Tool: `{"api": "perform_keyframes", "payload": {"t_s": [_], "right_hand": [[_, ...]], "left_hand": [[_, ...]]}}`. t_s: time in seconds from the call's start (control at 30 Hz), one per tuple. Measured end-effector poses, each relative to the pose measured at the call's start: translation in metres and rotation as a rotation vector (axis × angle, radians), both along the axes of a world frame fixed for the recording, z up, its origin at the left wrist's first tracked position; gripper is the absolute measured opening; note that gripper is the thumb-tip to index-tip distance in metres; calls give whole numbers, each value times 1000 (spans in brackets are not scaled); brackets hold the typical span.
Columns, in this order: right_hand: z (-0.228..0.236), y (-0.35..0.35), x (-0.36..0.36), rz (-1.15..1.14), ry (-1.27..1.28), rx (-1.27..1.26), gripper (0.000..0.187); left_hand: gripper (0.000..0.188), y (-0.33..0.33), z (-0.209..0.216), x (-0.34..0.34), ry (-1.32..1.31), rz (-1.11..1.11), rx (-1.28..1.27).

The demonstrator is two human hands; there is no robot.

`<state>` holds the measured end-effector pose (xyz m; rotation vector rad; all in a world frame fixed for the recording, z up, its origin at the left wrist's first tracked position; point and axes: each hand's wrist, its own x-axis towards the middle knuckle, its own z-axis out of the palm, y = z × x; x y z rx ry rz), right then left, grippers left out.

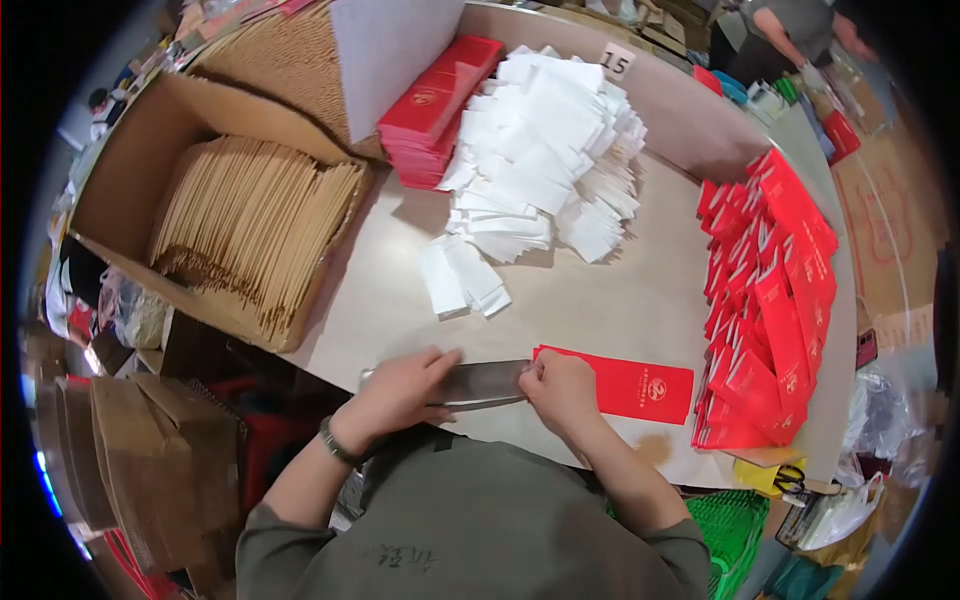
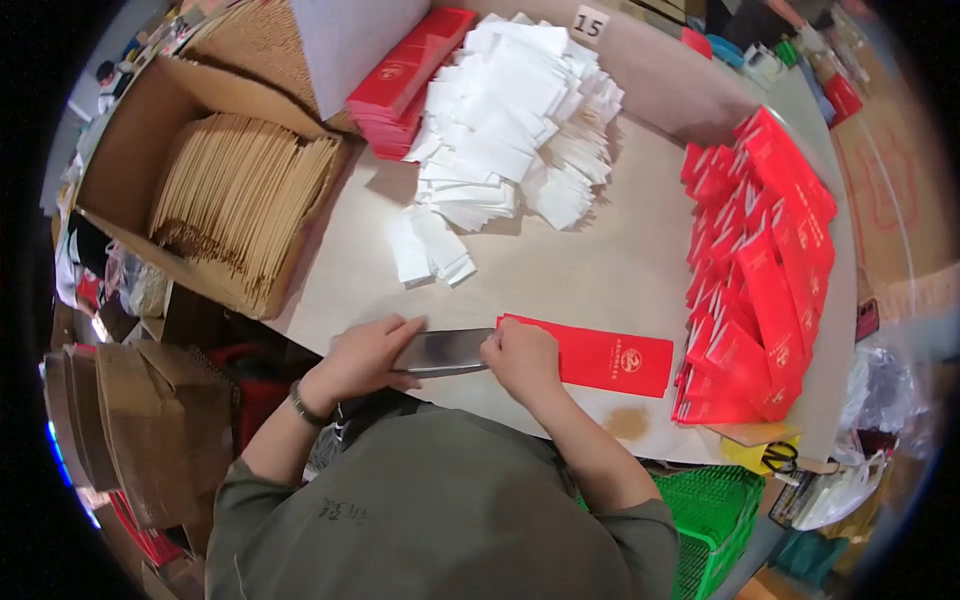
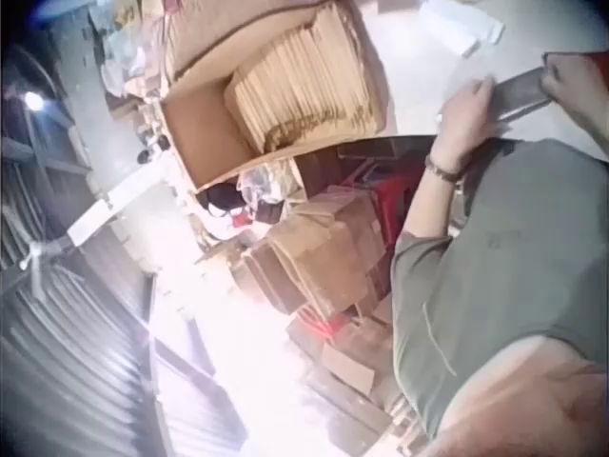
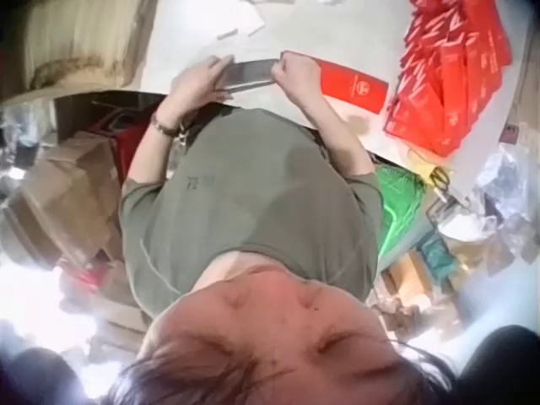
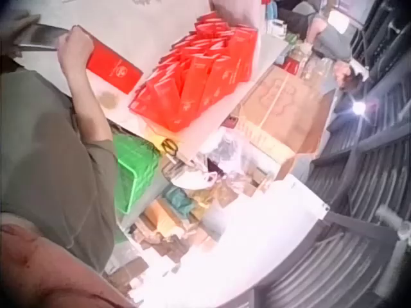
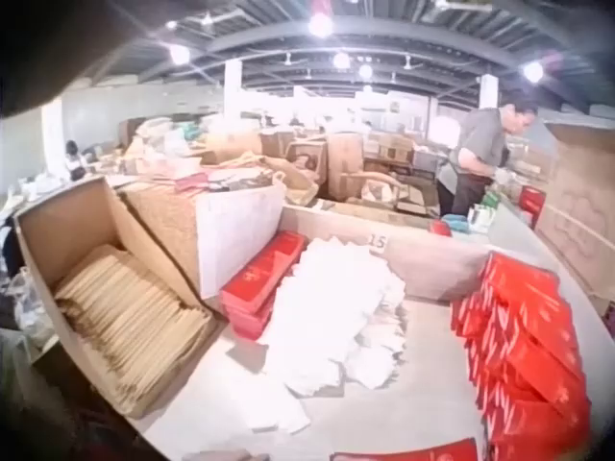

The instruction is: Using a metal loading tool to insert bundles of incense sticks into red paper sleeves.

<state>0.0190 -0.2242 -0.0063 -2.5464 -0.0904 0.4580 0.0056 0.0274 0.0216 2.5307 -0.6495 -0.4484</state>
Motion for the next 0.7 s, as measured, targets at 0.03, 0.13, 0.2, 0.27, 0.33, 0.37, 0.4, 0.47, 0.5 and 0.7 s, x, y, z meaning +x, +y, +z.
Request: {"api": "perform_keyframes", "payload": {"t_s": [0.03,0.13,0.2,0.27,0.33,0.37,0.4,0.47,0.5,0.7], "right_hand": [[0,6,-2,22,-8,-18,19],[10,12,3,122,-69,48,18],[13,16,22,111,-143,74,18],[17,28,45,100,-215,110,19],[8,41,72,57,-407,62,19],[-6,45,79,65,-425,70,19],[-24,47,90,82,-434,27,19],[-29,50,101,95,-382,-80,17],[-25,50,106,100,-391,-76,17],[12,24,65,401,-424,166,8]], "left_hand": [[79,-5,-1,7,-3,-83,-29],[72,0,-5,17,-135,-122,-137],[64,23,11,30,-322,-106,-220],[44,78,12,36,-492,384,-93],[35,128,30,61,-551,720,50],[34,161,23,68,-625,795,194],[25,185,11,69,-633,765,374],[22,204,-9,68,-523,792,346],[18,212,-18,69,-390,806,313],[12,212,-16,67,-414,731,317]]}}
